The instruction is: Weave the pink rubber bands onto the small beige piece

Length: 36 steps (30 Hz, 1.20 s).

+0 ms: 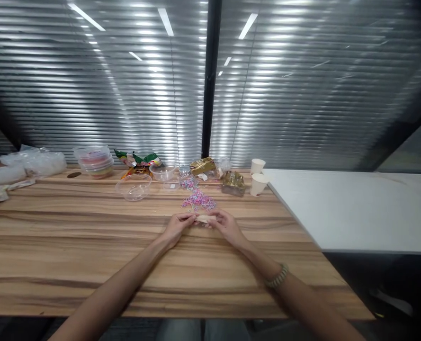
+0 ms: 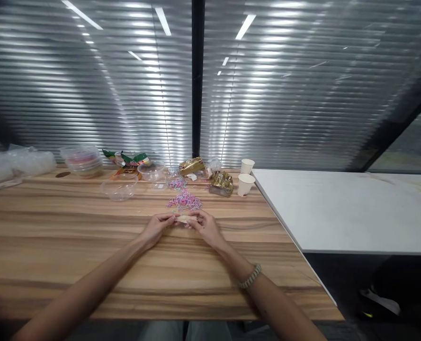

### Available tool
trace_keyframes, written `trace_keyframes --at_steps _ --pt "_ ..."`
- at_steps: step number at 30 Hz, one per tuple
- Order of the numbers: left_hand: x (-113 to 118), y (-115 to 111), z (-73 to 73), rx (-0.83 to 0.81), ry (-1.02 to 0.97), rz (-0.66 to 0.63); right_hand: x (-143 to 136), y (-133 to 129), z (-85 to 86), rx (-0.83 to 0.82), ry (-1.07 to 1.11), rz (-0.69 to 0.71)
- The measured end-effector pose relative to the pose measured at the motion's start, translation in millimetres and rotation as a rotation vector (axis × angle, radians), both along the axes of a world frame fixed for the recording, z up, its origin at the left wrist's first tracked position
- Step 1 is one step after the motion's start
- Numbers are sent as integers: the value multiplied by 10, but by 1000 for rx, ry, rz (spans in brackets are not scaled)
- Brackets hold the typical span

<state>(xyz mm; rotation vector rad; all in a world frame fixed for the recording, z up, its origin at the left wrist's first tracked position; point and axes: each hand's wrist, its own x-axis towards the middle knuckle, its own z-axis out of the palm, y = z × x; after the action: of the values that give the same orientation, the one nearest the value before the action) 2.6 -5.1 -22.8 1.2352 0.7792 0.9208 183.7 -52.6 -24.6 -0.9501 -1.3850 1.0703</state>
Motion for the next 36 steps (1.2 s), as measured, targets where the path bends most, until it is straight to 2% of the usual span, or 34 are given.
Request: trace_keyframes --at_steps 5,9,13,17,23,27,31,33,36 --pt "-1 -23 8 -37 -36 11 -25 -39 58 -58 -20 -12" --pt "11 -47 23 -24 -21 23 -15 -44 81 -23 -133 -40" --pt "18 -70 43 28 51 102 6 -71 96 169 -434 -119" --pt "35 -128 64 139 175 110 -16 -143 120 432 -803 -80" --pt "122 -211 13 168 140 97 -103 -188 119 554 -1103 -135" --pt "120 -166 -28 269 137 147 -70 -153 115 539 -1183 -190" --pt "38 -80 -5 525 267 181 46 -96 71 433 -1118 -261" --pt "7 -63 26 656 379 139 101 -59 23 326 -1029 -330" --pt "14 -91 74 820 509 -21 153 -2 -42 200 -861 -418"
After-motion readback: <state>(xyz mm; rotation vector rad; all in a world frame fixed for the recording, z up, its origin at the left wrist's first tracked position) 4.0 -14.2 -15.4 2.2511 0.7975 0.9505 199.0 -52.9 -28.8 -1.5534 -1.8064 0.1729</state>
